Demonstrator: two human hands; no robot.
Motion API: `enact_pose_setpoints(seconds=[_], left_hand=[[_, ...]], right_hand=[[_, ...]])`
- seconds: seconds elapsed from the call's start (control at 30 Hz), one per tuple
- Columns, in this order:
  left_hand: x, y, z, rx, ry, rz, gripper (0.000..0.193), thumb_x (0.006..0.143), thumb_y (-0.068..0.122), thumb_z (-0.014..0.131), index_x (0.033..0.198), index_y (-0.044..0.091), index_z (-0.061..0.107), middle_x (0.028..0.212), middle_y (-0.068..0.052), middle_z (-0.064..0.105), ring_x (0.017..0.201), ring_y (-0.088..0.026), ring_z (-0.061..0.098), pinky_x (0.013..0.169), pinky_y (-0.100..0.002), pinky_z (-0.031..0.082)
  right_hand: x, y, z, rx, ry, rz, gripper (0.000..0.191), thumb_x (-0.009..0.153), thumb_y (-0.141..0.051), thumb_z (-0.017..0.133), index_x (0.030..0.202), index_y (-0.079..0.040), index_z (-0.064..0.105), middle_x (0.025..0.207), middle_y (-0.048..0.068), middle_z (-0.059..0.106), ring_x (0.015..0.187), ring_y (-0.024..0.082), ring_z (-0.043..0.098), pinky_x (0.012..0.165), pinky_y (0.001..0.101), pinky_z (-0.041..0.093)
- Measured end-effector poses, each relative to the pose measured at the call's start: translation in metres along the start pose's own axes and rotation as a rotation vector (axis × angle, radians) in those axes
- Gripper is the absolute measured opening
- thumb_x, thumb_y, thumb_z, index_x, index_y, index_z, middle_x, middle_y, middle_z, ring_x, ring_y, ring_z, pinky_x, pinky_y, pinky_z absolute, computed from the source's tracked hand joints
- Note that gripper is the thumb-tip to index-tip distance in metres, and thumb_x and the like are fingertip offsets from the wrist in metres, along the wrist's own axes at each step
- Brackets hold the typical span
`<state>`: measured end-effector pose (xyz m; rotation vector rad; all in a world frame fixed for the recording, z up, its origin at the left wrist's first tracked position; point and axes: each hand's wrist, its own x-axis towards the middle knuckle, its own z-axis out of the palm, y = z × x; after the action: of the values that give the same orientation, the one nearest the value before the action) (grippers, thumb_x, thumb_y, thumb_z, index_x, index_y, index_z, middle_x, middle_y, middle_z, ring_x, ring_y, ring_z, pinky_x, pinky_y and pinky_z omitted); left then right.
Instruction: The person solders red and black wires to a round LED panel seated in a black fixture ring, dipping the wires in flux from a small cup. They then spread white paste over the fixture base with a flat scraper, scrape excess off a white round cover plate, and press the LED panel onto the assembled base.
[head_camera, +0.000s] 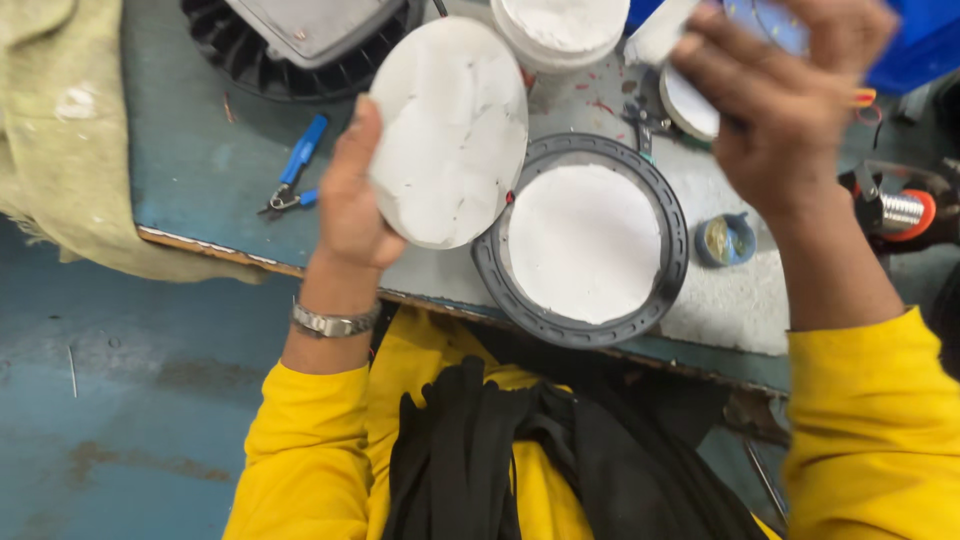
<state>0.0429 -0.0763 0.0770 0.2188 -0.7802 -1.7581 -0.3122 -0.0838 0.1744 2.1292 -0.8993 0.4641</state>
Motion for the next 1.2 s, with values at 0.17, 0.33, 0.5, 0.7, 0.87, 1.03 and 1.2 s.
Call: enact_pose_setpoints(seconds=[0.17, 0.33, 0.5, 0.7, 0.87, 1.03, 1.2], left_hand=[[-0.005, -0.039, 0.069, 0.890, -0.277, 0.233, 0.063, 0.120, 0.041, 0.041, 0.168, 0.008, 0.017, 0.171, -0.009, 0.018, 0.162, -0.022, 0.018, 0.138, -0.039, 0.014], [-0.018, -0.081, 0.132, 1.708, -0.476, -0.030, 0.068, 0.099, 0.053, 0.051, 0.158, 0.028, 0.031, 0.168, -0.018, 0.021, 0.148, -0.057, 0.017, 0.109, -0.079, 0.013], [-0.010, -0.115, 0.147, 1.898, -0.512, -0.066, 0.070, 0.096, 0.057, 0.053, 0.157, 0.027, 0.035, 0.163, -0.025, 0.024, 0.144, -0.065, 0.016, 0.101, -0.090, 0.010], [-0.006, -0.140, 0.143, 2.007, -0.490, -0.125, 0.069, 0.095, 0.056, 0.053, 0.154, 0.026, 0.037, 0.161, -0.025, 0.023, 0.143, -0.065, 0.015, 0.101, -0.090, 0.009], [-0.004, -0.151, 0.141, 2.033, -0.459, -0.115, 0.071, 0.093, 0.061, 0.052, 0.153, 0.026, 0.042, 0.163, -0.024, 0.023, 0.145, -0.063, 0.011, 0.101, -0.090, 0.006], [0.000, -0.153, 0.136, 1.976, -0.481, -0.208, 0.096, 0.079, 0.084, 0.050, 0.150, 0.019, 0.045, 0.161, -0.026, 0.018, 0.144, -0.064, -0.001, 0.098, -0.090, -0.003], [-0.001, -0.154, 0.133, 1.972, -0.481, -0.180, 0.102, 0.077, 0.088, 0.049, 0.152, 0.019, 0.045, 0.163, -0.027, 0.019, 0.145, -0.064, -0.001, 0.099, -0.091, -0.003]], right_hand=[[-0.035, -0.016, -0.028, 0.735, 0.315, 0.453, 0.032, 0.109, 0.011, 0.054, 0.138, 0.005, 0.064, 0.140, 0.022, 0.065, 0.129, 0.032, 0.067, 0.112, 0.0416, 0.052], [-0.090, -0.023, -0.033, 0.869, 0.426, 0.651, 0.029, 0.121, 0.006, 0.051, 0.149, 0.007, 0.056, 0.146, 0.017, 0.065, 0.120, 0.023, 0.069, 0.106, 0.0341, 0.057], [-0.133, -0.031, -0.039, 0.892, 0.480, 0.791, 0.028, 0.125, 0.003, 0.053, 0.152, 0.008, 0.056, 0.148, 0.019, 0.066, 0.127, 0.023, 0.065, 0.112, 0.0346, 0.053], [-0.148, -0.041, -0.054, 0.874, 0.516, 0.867, 0.028, 0.117, 0.001, 0.056, 0.144, 0.006, 0.060, 0.140, 0.015, 0.065, 0.122, 0.019, 0.066, 0.110, 0.0314, 0.054], [-0.154, -0.042, -0.051, 0.809, 0.508, 0.864, 0.026, 0.118, 0.005, 0.061, 0.144, 0.005, 0.062, 0.142, 0.020, 0.064, 0.133, 0.025, 0.062, 0.109, 0.0307, 0.049], [-0.153, -0.054, -0.047, 0.925, 0.526, 0.877, 0.027, 0.116, -0.001, 0.064, 0.143, 0.001, 0.063, 0.136, 0.018, 0.067, 0.127, 0.024, 0.065, 0.108, 0.0329, 0.051], [-0.141, -0.080, -0.041, 1.256, 0.567, 0.990, 0.034, 0.113, -0.024, 0.063, 0.135, 0.002, 0.065, 0.122, 0.012, 0.071, 0.107, 0.025, 0.074, 0.097, 0.0412, 0.064]])
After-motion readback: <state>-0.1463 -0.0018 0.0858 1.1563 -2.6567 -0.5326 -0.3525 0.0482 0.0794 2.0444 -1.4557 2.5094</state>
